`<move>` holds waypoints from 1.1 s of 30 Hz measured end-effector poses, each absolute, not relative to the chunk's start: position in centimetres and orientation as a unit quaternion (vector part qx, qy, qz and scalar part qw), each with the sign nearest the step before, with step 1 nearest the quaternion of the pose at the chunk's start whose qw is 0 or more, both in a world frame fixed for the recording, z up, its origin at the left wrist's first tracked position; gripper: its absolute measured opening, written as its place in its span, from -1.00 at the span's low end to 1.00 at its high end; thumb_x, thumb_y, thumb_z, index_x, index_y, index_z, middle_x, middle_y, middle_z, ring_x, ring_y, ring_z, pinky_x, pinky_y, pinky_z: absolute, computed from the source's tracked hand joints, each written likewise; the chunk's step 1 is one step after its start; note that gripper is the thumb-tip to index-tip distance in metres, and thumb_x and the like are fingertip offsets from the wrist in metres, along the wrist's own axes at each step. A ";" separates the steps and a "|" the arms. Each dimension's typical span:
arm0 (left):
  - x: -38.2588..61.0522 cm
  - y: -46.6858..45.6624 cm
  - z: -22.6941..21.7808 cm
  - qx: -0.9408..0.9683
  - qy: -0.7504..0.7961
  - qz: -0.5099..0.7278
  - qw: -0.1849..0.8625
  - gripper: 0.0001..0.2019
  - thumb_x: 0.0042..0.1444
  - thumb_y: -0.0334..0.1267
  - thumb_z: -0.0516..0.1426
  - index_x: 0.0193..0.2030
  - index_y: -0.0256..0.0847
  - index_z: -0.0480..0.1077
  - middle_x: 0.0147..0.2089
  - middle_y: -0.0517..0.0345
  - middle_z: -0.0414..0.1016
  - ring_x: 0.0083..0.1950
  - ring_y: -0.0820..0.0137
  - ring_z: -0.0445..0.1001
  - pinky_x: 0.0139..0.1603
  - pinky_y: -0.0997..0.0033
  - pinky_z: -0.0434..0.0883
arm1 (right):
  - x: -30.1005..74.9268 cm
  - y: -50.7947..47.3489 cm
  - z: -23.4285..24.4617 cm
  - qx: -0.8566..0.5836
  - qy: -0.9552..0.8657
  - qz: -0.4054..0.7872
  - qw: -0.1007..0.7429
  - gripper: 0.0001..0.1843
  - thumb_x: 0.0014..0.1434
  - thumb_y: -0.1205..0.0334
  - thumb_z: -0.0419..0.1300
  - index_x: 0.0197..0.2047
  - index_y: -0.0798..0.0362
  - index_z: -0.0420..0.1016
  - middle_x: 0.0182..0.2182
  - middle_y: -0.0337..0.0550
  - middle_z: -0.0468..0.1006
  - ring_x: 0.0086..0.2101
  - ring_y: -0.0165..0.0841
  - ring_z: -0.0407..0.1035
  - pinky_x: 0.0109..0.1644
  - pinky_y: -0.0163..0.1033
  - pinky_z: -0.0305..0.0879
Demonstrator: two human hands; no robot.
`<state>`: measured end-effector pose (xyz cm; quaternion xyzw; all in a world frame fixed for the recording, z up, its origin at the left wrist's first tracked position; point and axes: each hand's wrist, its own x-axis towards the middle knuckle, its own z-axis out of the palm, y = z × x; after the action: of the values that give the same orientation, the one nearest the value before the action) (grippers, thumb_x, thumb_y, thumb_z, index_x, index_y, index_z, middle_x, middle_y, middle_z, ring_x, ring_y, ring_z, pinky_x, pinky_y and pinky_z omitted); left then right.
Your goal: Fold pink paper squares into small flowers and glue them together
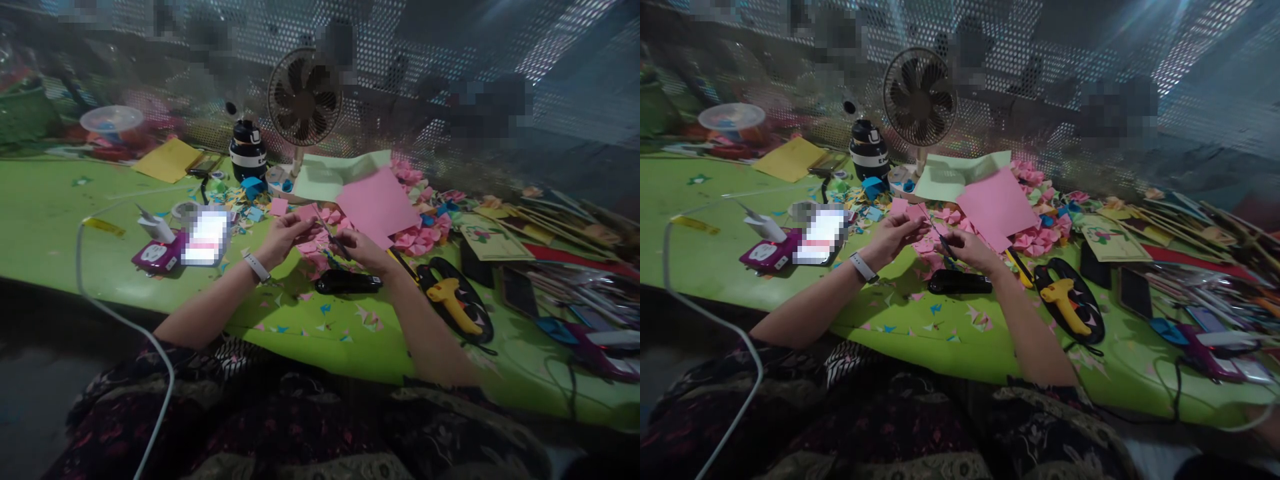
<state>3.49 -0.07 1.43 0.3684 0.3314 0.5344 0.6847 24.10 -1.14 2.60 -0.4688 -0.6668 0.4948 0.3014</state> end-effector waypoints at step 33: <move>3.4 0.0 1.1 0.372 0.331 0.519 0.695 -0.82 0.09 -0.30 0.37 -0.31 -0.31 0.47 -0.28 0.06 0.66 -0.29 0.47 0.64 -0.21 0.51 0.53 | 24.0 -0.8 2.0 -0.477 -0.674 0.465 0.319 -0.36 -0.18 -0.35 0.42 -0.40 0.03 0.36 -0.49 -0.35 0.29 -0.45 -0.46 0.17 -0.35 -0.30 0.13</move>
<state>3.37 0.02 1.12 0.3723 0.3311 0.5186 0.6948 23.96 -0.80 2.01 -0.4770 -0.6743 0.4650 0.3187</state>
